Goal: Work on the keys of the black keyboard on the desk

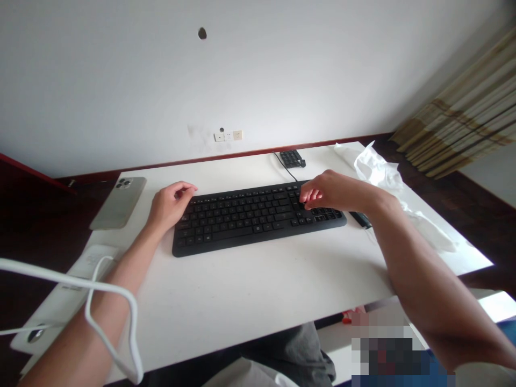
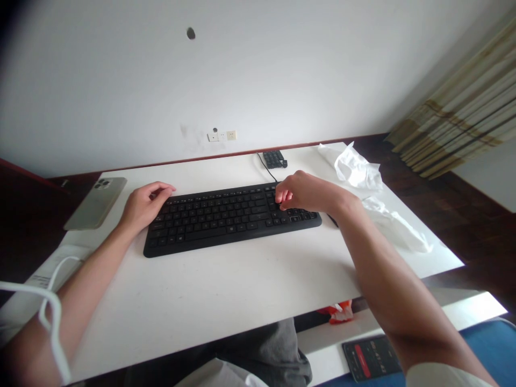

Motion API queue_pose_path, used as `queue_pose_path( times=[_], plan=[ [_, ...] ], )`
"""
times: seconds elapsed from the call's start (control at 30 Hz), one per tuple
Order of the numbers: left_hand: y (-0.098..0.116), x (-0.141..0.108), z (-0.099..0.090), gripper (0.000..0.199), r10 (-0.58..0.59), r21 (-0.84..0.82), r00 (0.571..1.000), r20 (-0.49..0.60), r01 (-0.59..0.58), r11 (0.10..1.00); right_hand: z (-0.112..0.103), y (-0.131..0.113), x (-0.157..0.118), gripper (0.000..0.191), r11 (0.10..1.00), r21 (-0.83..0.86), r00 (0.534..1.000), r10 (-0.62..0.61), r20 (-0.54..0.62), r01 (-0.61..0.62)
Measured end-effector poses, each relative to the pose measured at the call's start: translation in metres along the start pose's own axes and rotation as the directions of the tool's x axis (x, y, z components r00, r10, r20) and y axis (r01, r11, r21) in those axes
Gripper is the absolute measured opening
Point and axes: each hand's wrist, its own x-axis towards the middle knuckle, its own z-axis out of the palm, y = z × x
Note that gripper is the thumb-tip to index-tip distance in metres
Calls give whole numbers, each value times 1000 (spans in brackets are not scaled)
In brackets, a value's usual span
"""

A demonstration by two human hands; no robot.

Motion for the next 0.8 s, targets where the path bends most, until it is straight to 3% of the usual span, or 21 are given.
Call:
queue_pose_path(
  times=[0.8],
  plan=[
    [3,-1,-1,30,24,13,1000,8,-24,1000,0,-3,-1,20,1000,-18,1000,1,-6,-1]
  ],
)
